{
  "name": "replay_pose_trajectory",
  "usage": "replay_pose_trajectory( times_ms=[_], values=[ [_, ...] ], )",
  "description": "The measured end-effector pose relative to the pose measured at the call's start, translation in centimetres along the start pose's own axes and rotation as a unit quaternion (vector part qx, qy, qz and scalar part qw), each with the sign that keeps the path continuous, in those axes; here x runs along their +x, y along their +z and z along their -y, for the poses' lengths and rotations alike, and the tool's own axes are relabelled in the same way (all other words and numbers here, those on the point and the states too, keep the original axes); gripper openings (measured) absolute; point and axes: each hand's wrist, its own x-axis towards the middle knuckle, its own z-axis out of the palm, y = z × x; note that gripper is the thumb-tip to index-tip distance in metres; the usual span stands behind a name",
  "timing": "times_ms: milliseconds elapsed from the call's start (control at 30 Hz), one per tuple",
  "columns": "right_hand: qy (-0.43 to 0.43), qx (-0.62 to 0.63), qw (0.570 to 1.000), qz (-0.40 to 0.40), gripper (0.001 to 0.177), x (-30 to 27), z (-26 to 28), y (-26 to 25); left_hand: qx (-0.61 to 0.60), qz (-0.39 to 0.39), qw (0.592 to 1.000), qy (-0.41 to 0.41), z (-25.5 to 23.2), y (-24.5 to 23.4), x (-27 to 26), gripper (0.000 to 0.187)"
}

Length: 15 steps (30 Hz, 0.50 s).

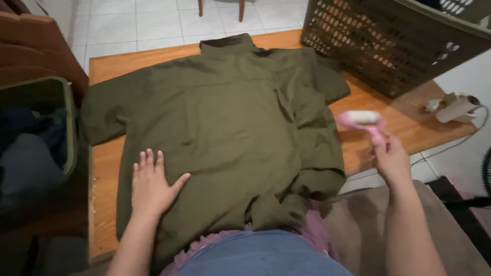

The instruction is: The person lays a green shirt on a wooden table and uses a pink lint roller to remove lint from the shirt's surface. They repeatedly roll the tool over the front, sleeves, and back, then fold the shirt and continue rolling the folded fabric.

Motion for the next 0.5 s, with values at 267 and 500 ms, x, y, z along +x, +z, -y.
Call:
replay_pose_trajectory(
  times_ms=[267,500],
  values=[
    [-0.123,-0.343,0.927,-0.094,0.071,6.6,0.0,3.3,-0.046,-0.117,0.984,-0.124,3.6,-1.7,-2.7,0.072],
    [-0.104,-0.243,0.943,0.202,0.096,-1.9,5.4,13.3,-0.162,0.062,0.967,-0.185,5.6,-1.2,-5.2,0.032]
  ],
)
